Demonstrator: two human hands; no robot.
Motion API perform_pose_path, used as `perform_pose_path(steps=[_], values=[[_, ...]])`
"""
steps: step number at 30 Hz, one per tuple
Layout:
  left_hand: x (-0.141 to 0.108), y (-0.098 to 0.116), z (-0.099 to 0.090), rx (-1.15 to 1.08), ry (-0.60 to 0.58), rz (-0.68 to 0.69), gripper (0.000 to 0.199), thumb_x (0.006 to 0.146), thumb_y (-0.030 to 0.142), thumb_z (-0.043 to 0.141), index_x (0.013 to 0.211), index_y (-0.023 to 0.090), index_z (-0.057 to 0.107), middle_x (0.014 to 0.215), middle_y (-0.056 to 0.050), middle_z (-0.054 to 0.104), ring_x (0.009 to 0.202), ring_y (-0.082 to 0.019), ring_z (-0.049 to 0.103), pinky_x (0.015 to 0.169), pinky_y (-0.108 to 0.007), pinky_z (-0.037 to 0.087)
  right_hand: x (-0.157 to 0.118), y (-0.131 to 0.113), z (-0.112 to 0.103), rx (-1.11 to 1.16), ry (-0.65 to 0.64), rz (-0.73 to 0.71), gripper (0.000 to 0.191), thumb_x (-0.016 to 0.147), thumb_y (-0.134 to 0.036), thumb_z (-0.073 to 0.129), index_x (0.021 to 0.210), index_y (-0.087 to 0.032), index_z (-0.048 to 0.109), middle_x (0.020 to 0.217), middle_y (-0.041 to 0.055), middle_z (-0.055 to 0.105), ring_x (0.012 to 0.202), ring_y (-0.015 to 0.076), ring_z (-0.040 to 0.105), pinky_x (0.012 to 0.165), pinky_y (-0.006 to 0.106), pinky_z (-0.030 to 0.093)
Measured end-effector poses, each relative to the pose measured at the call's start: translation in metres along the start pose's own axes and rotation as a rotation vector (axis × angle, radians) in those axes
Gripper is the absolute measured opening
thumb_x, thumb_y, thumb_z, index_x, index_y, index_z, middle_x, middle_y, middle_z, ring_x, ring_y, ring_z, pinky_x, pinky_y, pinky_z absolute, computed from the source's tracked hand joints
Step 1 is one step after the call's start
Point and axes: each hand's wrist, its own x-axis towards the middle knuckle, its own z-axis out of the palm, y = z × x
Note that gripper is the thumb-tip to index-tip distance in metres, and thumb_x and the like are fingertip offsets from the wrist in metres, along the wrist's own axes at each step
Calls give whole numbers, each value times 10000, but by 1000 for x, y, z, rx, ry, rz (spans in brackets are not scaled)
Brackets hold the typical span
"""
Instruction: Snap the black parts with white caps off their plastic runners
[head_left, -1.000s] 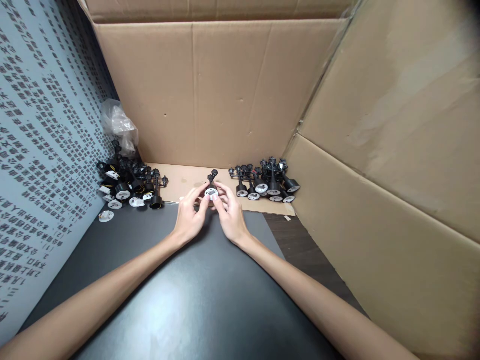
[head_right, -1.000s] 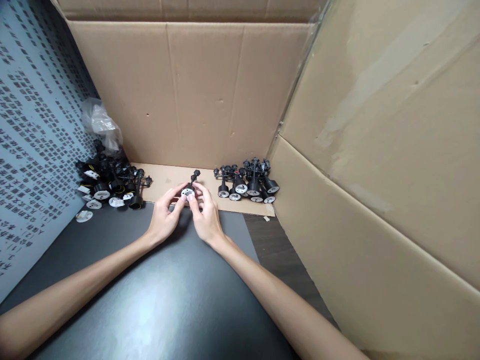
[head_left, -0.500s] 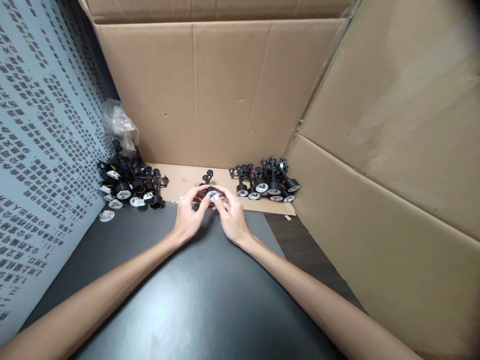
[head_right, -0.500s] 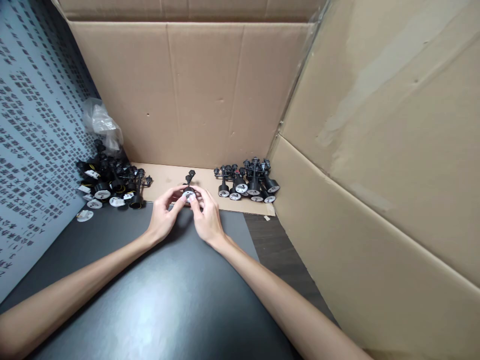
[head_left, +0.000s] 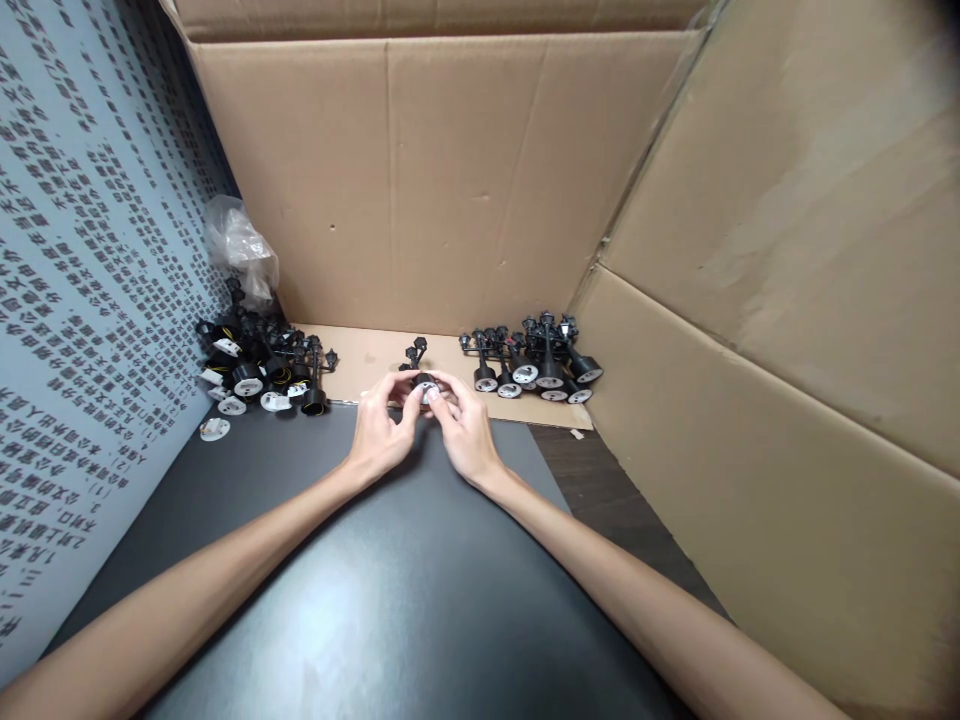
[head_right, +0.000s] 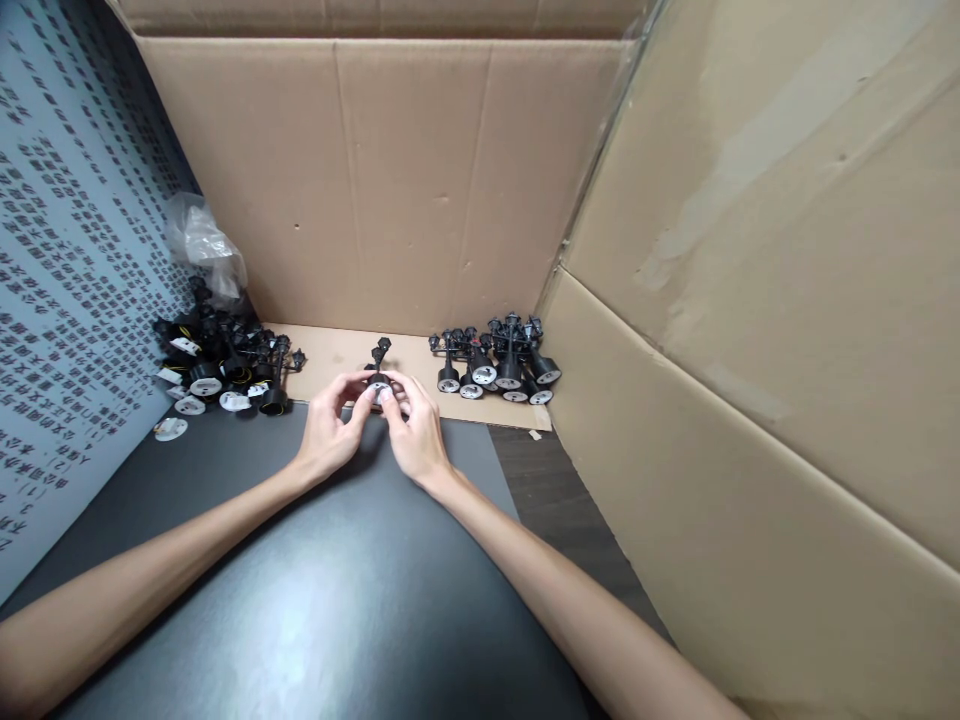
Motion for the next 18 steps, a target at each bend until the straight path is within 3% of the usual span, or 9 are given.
perform_pose_path(steps=[5,12,18], values=[[1,-1,2,4,28,7,255,931,318,538,1118,171,630,983,-71,713,826,-164,670,770,-304,546,1,-2,0,31,-8,27,365,893,-464,578,1147,-203,609,1192,108,650,1003,218,658,824,355,579],[0,-2,2,60,20,107,228,950,271,511,1122,185,633,1020,-66,704,860,-160,660,779,-303,536,2,-4,0,16,13,57,385,890,-496,575,1125,-198,637,1069,88,683,765,165,655,664,301,563],[-1,-1,2,84,14,144,217,950,258,512,1113,179,631,986,-55,696,827,-148,644,779,-294,526,0,-6,-1,-86,48,-29,317,918,-453,544,1068,-193,649,1076,96,663,870,197,654,744,325,551]])
